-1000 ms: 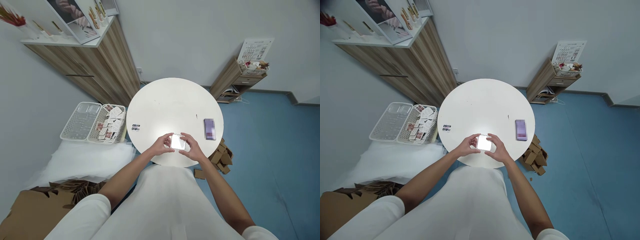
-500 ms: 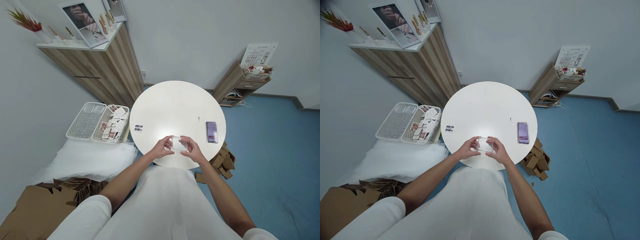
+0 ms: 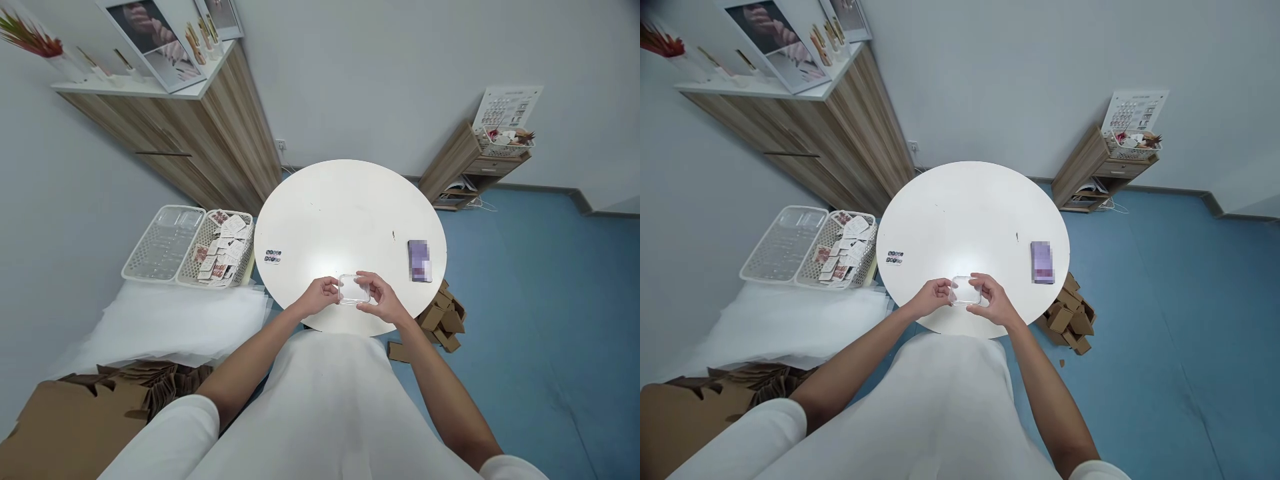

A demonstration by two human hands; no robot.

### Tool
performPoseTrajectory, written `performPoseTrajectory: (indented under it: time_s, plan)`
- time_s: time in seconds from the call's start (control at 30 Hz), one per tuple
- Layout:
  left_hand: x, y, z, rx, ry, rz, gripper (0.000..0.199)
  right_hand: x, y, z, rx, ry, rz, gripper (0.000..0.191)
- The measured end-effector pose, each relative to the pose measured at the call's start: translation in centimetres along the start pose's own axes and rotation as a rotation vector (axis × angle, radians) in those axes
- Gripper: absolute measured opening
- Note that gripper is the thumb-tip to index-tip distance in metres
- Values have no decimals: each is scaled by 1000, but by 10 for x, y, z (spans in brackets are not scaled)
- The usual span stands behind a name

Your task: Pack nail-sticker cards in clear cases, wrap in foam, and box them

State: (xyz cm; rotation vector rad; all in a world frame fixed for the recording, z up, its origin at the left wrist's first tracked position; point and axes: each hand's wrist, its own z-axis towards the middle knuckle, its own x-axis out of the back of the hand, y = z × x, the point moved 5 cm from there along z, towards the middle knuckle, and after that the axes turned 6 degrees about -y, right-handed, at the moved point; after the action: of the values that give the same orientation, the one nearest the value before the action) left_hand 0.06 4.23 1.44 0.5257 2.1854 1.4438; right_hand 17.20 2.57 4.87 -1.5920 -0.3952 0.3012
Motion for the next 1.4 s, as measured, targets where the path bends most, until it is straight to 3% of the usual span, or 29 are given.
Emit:
performPoseTrajectory:
  time_s: [0.1, 0.27, 0.4, 0.6, 0.77, 0.97, 1.13, 1.4]
  plan:
    - [0, -3, -1, 10, 16, 29, 28, 2, 3, 3, -33, 30, 67, 49]
    - [-2, -5, -3, -1, 30, 44, 30, 10, 5, 12, -152, 168, 41, 34]
    - [-5, -4, -4, -14, 6, 49, 30, 12, 10, 17, -243, 269, 96, 39]
    - [-3, -6, -3, -15, 41, 23, 31, 6, 26, 20, -354, 200, 236, 50]
    - [5, -9, 0, 14, 105, -13, 36, 10, 33, 10, -353, 240, 289, 52]
    - [9, -13, 4, 42, 102, 22, 41, 7, 42, -14, -301, 303, 144, 49]
    - [9, -31, 10, 83, 129, 77, 45, -6, 59, -25, -344, 309, 48, 56]
    - [11, -68, 19, 169, 215, 193, 36, -16, 103, -28, -506, 317, 48, 63]
